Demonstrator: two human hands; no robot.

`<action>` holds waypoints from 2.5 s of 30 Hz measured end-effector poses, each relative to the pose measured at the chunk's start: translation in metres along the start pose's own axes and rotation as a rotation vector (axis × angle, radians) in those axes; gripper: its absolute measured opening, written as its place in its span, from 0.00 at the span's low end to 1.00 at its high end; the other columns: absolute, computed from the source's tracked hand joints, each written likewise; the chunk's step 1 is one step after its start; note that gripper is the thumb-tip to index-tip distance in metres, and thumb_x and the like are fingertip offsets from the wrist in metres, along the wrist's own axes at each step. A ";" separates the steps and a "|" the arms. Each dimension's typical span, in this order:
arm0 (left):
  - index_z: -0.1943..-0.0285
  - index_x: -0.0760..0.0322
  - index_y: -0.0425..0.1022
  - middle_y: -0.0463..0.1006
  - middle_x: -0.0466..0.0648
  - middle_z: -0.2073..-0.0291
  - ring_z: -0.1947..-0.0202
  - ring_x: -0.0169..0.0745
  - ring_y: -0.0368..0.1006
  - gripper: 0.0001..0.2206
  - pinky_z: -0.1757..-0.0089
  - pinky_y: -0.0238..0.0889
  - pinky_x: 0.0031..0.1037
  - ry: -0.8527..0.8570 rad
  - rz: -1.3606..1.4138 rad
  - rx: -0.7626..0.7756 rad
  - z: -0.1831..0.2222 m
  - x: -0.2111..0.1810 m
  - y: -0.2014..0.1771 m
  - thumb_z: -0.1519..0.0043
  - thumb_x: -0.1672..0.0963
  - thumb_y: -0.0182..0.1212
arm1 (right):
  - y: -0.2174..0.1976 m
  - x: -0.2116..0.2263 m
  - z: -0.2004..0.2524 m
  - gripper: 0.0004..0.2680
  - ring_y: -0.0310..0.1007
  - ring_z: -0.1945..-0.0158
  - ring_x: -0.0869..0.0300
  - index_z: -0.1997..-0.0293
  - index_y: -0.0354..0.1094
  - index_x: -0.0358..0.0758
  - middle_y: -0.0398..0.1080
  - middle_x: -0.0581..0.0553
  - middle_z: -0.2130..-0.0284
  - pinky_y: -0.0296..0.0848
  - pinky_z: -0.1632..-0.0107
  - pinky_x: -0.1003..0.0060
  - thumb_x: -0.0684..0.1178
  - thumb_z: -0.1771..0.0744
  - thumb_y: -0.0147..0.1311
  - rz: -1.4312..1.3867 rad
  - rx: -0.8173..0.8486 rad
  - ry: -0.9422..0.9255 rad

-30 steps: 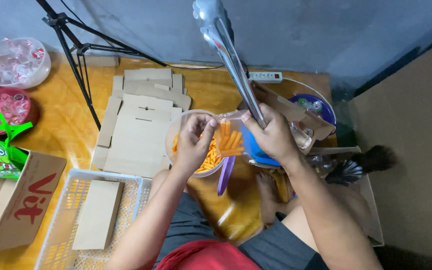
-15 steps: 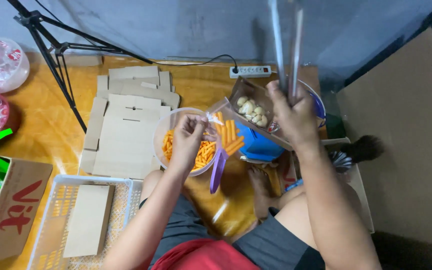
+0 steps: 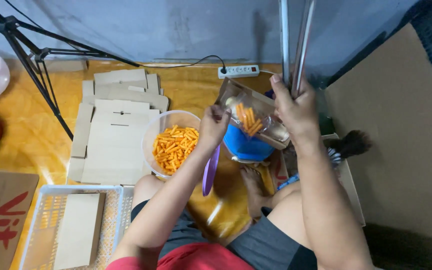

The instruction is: The person uses tongs to transfer cashew nuts and orange stick snacks from plastic containers into small clear bags, then places the filled bags into cardboard boxes. The person sits on the floor surrounded by packaging materials and snack containers.

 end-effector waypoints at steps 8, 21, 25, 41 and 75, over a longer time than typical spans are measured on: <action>0.53 0.59 0.75 0.73 0.53 0.49 0.41 0.57 0.68 0.09 0.43 0.58 0.46 0.986 -0.560 -0.115 0.074 -0.069 0.010 0.40 0.56 0.62 | -0.042 0.000 -0.020 0.09 0.57 0.87 0.68 0.63 0.68 0.39 0.57 0.49 0.87 0.60 0.81 0.73 0.51 0.29 0.58 -0.052 -0.074 0.017; 0.65 0.55 0.76 0.71 0.48 0.64 0.55 0.51 0.70 0.09 0.49 0.58 0.46 1.181 -0.697 -0.050 0.063 -0.081 0.043 0.47 0.50 0.64 | -0.087 -0.016 -0.042 0.09 0.62 0.84 0.71 0.64 0.68 0.38 0.62 0.52 0.83 0.64 0.83 0.73 0.50 0.30 0.59 0.175 -0.189 0.119; 0.65 0.51 0.79 0.75 0.43 0.66 0.59 0.44 0.73 0.06 0.50 0.59 0.42 1.157 -0.674 -0.021 0.061 -0.088 0.034 0.45 0.51 0.64 | -0.110 -0.052 -0.061 0.08 0.67 0.86 0.66 0.64 0.72 0.40 0.65 0.51 0.85 0.63 0.85 0.71 0.52 0.31 0.60 0.389 -0.185 0.134; 0.46 0.56 0.70 0.73 0.53 0.54 0.50 0.63 0.76 0.09 0.52 0.69 0.48 0.639 -0.313 -0.008 -0.006 -0.091 -0.034 0.29 0.51 0.56 | -0.083 -0.115 -0.030 0.27 0.80 0.53 0.41 0.37 0.63 0.21 0.72 0.23 0.48 0.80 0.65 0.60 0.58 0.37 0.57 0.821 0.342 0.642; 0.40 0.58 0.73 0.70 0.54 0.48 0.39 0.57 0.67 0.18 0.40 0.57 0.48 1.010 -0.571 -0.103 0.029 -0.096 0.004 0.34 0.50 0.65 | -0.060 -0.129 -0.035 0.31 0.80 0.73 0.48 0.35 0.62 0.19 0.75 0.24 0.59 0.77 0.74 0.58 0.62 0.36 0.56 0.905 0.558 0.662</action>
Point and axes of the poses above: each hand's wrist, its own z-axis away from the middle knuckle, its own y-axis out of the palm, x = y × z, the point moved 8 cm from there along -z, towards the middle knuckle
